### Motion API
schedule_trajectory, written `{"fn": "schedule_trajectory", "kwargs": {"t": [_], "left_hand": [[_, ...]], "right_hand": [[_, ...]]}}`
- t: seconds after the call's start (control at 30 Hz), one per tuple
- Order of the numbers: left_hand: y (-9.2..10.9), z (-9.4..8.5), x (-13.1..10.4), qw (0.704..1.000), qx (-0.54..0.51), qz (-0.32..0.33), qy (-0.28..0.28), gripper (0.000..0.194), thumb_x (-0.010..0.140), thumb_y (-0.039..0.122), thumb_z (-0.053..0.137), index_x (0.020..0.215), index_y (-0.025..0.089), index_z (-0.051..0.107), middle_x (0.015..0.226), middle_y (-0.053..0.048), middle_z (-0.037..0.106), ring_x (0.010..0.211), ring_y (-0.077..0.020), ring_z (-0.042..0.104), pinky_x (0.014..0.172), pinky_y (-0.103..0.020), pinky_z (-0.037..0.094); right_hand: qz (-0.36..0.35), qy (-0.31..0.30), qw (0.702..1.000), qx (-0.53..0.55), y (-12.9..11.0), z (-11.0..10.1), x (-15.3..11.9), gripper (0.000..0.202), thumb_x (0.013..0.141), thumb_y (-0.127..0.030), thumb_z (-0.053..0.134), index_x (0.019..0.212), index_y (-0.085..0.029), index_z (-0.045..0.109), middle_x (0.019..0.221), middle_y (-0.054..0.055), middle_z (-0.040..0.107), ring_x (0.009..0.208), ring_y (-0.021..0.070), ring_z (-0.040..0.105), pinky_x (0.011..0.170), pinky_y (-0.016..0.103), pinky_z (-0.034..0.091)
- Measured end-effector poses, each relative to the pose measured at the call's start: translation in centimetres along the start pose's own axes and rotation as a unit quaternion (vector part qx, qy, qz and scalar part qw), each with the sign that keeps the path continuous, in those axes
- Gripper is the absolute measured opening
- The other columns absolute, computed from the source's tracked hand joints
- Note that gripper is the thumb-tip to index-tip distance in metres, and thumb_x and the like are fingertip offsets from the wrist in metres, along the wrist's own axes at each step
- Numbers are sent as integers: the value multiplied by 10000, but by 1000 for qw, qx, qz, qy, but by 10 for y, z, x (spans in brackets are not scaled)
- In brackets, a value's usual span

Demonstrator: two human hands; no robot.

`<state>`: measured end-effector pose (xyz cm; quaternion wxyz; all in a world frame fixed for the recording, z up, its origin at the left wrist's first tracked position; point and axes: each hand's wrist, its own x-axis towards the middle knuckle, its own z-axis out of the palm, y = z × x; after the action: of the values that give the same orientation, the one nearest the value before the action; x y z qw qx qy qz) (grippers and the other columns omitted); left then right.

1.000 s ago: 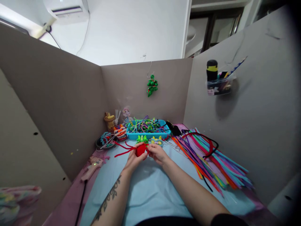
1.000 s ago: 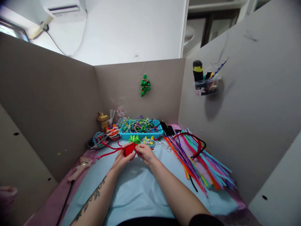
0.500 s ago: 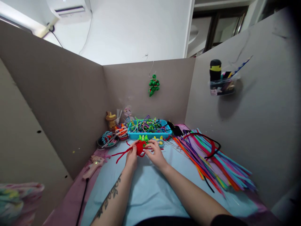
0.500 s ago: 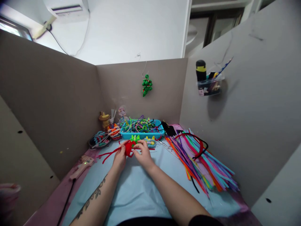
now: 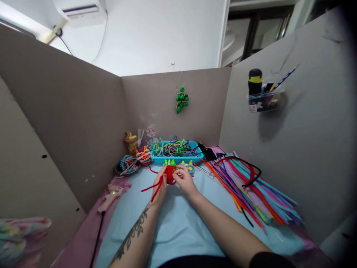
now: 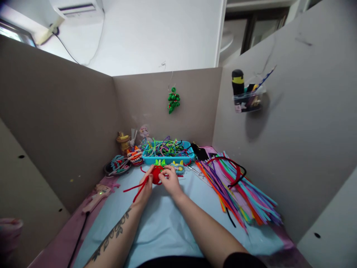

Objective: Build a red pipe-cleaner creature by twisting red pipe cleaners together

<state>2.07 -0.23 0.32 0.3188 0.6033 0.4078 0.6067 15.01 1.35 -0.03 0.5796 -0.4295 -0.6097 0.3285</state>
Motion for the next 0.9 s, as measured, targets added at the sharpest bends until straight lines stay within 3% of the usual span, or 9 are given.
{"fn": "schedule_trajectory", "kwargs": {"t": [0.17,0.3,0.43,0.57,0.77,0.9], "left_hand": [[-9,2,4,997,39,39,-47,399,811,415,459,1117,202,601,1244,-73,544,1258,-238,364,1073,-394,238],[-6,-1,4,998,22,26,-50,417,798,405,486,1145,196,585,1225,-75,562,1253,-233,373,1076,-405,229],[-1,-6,3,996,14,3,-84,453,798,416,498,1177,175,560,1248,-89,542,1208,-241,433,1046,-403,292],[2,-9,2,990,8,-9,-141,443,798,427,502,1160,182,572,1231,-86,555,1174,-236,471,1032,-393,320],[16,-8,1,987,-8,-23,-159,426,768,452,536,1092,189,620,1177,-87,596,1161,-247,483,1039,-404,309],[14,-8,0,989,1,-13,-149,443,775,441,529,1133,190,596,1199,-84,581,1175,-251,468,1038,-408,308]], "right_hand": [[10,-7,1000,2,1,-6,7,194,634,-304,651,533,-187,534,1058,83,488,1056,246,455,822,343,384],[53,-47,993,96,-3,-16,15,224,629,-358,666,531,-191,551,988,50,565,1053,240,458,926,374,304],[60,-111,977,169,-6,-27,20,233,599,-394,710,569,-190,603,831,30,609,1017,227,486,914,349,307],[76,-132,967,205,-3,-31,21,234,584,-399,730,602,-188,632,875,40,610,1001,222,500,887,337,335],[78,-99,976,178,5,-25,21,255,584,-430,720,616,-188,647,963,62,611,1080,246,472,903,360,323],[65,-47,990,120,8,-22,21,237,597,-411,705,594,-188,627,888,48,615,1029,240,491,860,342,345]]}}
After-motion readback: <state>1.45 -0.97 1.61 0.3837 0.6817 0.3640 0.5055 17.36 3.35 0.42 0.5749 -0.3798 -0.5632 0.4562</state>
